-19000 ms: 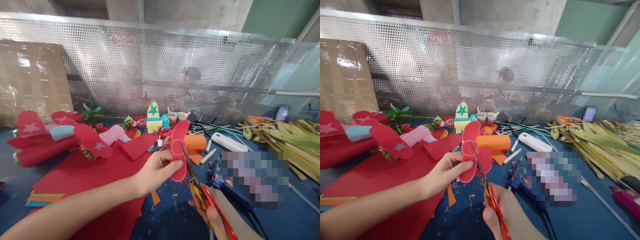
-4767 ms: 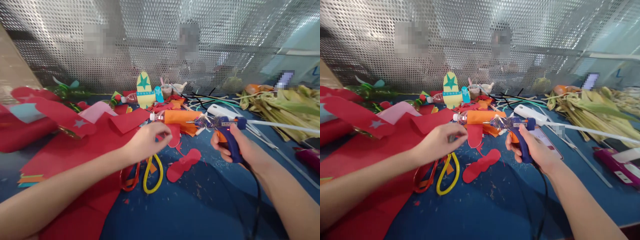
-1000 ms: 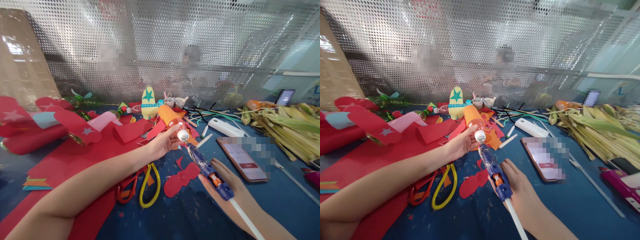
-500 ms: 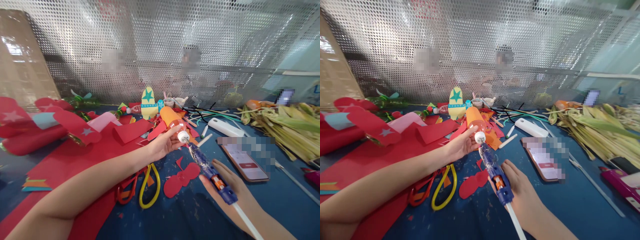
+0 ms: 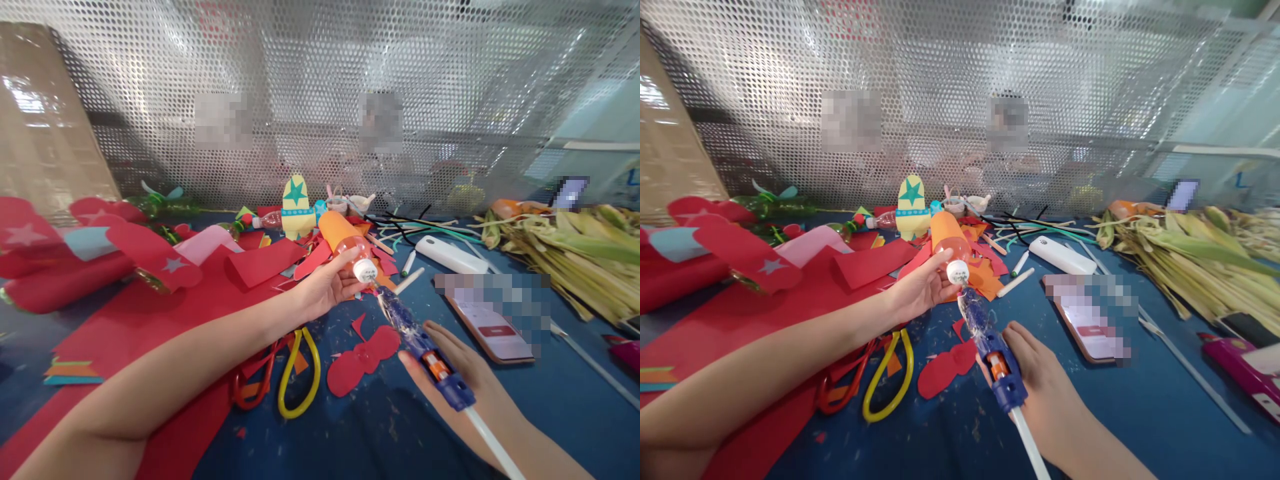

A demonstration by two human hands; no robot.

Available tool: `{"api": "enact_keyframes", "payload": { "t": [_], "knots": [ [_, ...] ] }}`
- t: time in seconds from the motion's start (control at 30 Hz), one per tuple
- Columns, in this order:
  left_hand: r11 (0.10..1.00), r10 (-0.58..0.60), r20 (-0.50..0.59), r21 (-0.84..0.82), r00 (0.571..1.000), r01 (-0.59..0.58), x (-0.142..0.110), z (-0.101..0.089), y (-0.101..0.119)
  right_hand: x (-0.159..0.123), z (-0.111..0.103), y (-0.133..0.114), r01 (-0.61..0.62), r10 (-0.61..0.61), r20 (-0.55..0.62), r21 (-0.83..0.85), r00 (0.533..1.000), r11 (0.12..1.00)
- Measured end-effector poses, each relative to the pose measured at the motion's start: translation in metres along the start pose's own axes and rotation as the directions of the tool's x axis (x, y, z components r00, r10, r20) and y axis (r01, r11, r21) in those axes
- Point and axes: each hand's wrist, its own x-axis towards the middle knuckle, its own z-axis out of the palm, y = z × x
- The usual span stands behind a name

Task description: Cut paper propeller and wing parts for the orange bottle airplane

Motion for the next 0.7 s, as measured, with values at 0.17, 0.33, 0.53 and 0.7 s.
{"api": "enact_keyframes", "payload": {
  "t": [0.17,0.33,0.53,0.7],
  "knots": [
    [0.999,-0.039,0.024,0.004,0.999,0.039,0.001,-0.001,-0.002,0.002,0.000,-0.001,0.057,-0.058,-0.044,-0.026,0.997,0.998],
    [0.999,-0.039,0.004,0.008,0.999,0.039,0.002,-0.001,-0.002,0.014,-0.003,-0.007,-0.044,0.047,-0.040,0.068,0.998,0.997],
    [1.000,-0.013,-0.025,0.004,1.000,0.013,0.001,0.000,-0.001,0.011,-0.007,-0.001,-0.140,0.134,0.045,0.151,0.990,0.979],
    [1.000,0.003,-0.021,0.015,1.000,-0.003,0.002,-0.001,0.000,0.009,-0.005,0.001,-0.200,0.184,0.098,0.192,0.978,0.961]
  ]
}}
